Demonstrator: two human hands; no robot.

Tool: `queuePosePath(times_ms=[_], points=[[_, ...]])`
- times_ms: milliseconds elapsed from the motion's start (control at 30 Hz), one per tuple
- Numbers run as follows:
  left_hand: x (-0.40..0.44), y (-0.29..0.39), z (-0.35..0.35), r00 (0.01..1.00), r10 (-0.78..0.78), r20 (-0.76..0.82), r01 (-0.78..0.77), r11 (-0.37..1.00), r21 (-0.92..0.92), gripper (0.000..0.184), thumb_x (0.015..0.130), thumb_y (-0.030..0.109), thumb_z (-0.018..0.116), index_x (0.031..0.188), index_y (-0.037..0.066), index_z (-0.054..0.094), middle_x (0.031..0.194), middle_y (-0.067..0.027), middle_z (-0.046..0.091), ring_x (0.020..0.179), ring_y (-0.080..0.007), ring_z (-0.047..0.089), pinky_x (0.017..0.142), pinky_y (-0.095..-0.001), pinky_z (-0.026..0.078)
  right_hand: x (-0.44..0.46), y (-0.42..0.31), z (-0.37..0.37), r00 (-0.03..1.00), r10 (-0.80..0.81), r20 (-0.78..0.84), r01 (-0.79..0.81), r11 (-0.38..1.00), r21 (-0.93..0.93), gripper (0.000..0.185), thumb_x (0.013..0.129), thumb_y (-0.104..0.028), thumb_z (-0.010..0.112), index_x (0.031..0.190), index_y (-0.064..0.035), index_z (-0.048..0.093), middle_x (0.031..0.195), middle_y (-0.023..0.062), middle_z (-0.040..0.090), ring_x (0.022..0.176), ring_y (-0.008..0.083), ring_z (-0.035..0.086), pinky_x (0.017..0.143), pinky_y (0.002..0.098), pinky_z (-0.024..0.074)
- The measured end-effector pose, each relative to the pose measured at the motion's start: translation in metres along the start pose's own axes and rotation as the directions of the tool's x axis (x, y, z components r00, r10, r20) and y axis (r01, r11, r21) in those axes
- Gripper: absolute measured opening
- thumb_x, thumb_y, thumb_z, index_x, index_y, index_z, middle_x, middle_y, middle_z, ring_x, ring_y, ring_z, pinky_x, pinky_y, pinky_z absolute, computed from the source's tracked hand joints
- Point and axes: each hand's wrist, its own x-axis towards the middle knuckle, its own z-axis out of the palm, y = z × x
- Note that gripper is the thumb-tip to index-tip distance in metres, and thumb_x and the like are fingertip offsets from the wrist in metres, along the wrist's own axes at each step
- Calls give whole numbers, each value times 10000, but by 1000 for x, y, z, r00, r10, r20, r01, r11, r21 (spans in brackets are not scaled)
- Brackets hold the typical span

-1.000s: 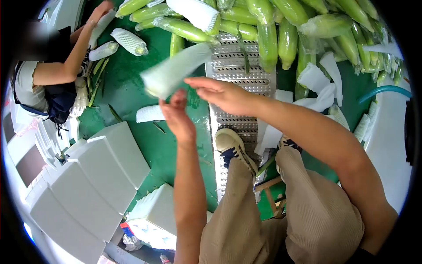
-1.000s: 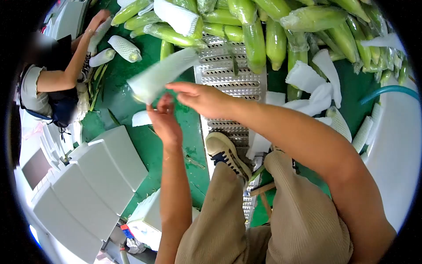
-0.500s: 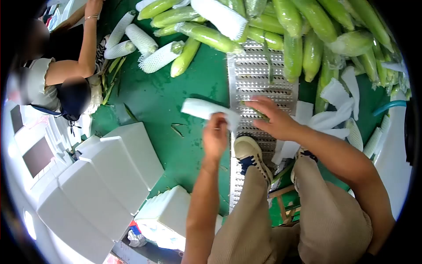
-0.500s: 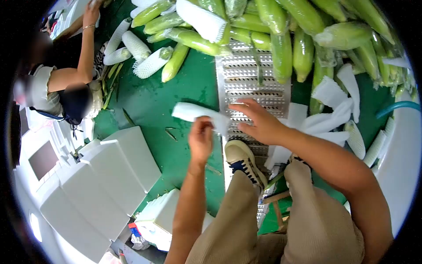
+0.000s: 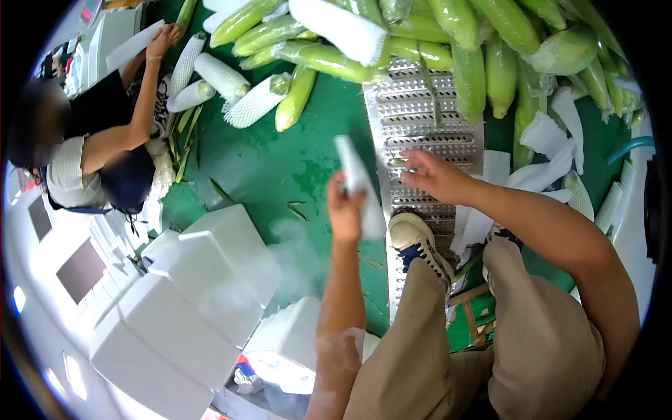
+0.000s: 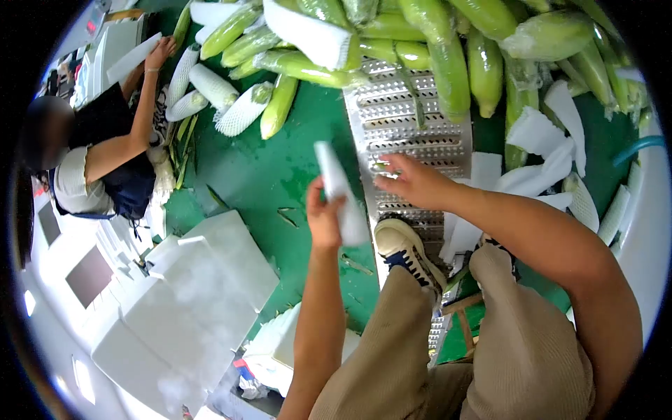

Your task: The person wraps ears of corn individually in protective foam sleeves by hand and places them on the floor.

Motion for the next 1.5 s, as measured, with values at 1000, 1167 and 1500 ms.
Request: queuePosePath(times_ms=[1000,1167,1500], points=[[82,56,89,874,485,-17,-221,428,876,832,677,380,857,1279,-30,455,1260,-259,537,1141,-451,543,962,-448,470,-25,-16,-40,946,101,-309,-94,995,40,460,914,-414,706,689,-87,472,628,-33,407,611,80,369,548,283,337],[65,91,113,896,423,132,-391,614,686,423,735,173,764,1091,74,558,889,-198,644,833,-422,629,767,-469,508,-33,-32,-41,955,-45,-295,84,989,122,456,922,-393,701,668,-95,467,653,-41,393,634,78,369,582,273,332],[-41,47,135,666,618,418,-737,633,238,357,741,29,814,1027,49,602,993,-113,600,889,-268,594,789,-356,489,-51,-70,-29,801,-171,-574,313,937,157,378,909,-325,712,734,-39,539,716,-30,524,674,63,447,600,268,378]])
